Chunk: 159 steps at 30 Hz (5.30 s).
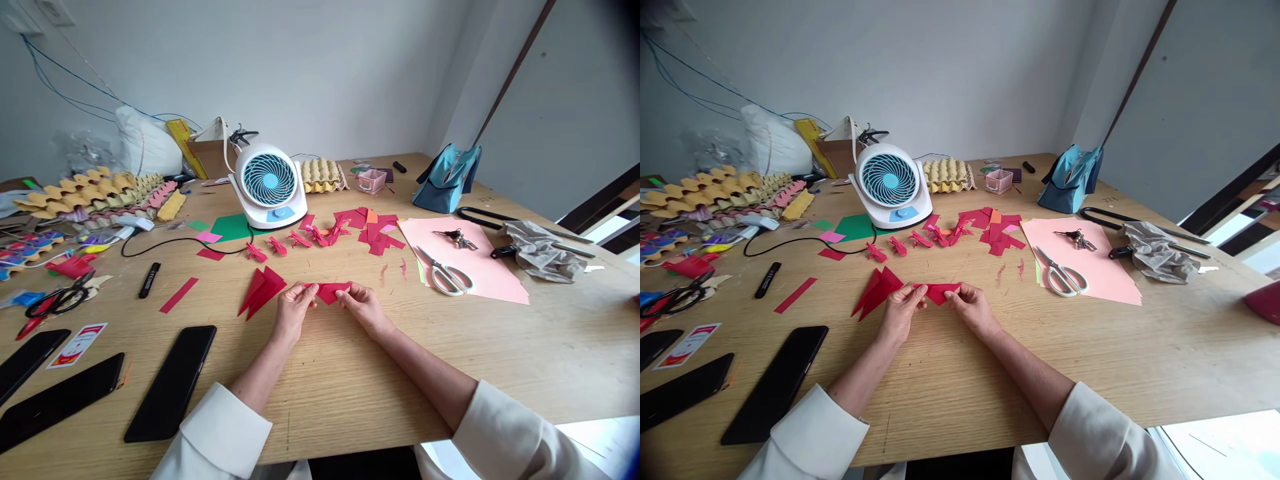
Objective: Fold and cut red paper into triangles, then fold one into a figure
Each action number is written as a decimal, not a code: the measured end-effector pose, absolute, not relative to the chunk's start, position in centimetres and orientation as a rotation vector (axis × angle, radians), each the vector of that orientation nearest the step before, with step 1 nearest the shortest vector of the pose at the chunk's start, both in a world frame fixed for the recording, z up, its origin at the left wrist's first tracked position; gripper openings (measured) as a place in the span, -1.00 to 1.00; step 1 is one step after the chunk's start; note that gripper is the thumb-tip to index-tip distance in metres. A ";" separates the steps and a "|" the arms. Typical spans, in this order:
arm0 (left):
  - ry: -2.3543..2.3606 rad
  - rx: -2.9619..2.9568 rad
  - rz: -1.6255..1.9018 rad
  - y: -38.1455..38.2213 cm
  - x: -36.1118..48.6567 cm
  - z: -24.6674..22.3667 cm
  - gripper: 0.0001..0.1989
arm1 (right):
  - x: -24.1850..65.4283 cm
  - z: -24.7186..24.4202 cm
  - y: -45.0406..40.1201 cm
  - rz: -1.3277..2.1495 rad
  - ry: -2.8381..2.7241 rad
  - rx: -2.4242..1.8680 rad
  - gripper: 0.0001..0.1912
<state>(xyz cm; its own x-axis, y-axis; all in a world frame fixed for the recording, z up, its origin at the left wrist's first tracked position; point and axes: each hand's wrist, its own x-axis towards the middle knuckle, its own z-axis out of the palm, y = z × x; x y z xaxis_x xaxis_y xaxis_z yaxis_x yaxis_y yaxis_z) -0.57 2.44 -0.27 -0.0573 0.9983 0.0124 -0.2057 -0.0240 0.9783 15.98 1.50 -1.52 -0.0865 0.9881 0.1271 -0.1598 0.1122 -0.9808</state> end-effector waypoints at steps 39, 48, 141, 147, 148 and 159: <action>1.104 2.420 1.397 1.6 -1.5 0.3 -0.59 | 16.5 -0.8 1.5 1.352 -0.984 -0.870 -0.67; 1.099 1.991 1.263 1.1 -0.5 0.7 -0.87 | 16.7 -0.9 1.7 1.320 -1.070 -0.821 -0.74; 1.055 1.153 1.261 1.3 0.9 -0.8 -0.75 | 16.1 -0.4 0.8 1.186 -1.349 -1.144 -0.62; 1.087 1.399 1.141 2.1 -0.1 -1.0 -0.75 | 16.8 -0.2 1.2 1.211 -1.320 -1.153 -0.62; 1.091 1.454 1.124 2.1 -0.2 -1.1 -0.75 | 16.9 -0.3 1.3 1.216 -1.321 -1.141 -0.63; 1.052 1.347 1.189 1.6 0.4 -1.3 -0.78 | 16.0 -0.6 1.2 1.382 -1.204 -1.020 -0.63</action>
<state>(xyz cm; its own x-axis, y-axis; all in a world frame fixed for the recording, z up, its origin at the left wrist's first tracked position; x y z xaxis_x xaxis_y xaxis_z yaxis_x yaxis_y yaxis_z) 0.41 1.57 -1.28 0.1338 0.9849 0.1095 -0.0112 -0.1090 0.9940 15.98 1.18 -0.58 -0.1469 0.9890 0.0148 -0.1502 -0.0075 -0.9886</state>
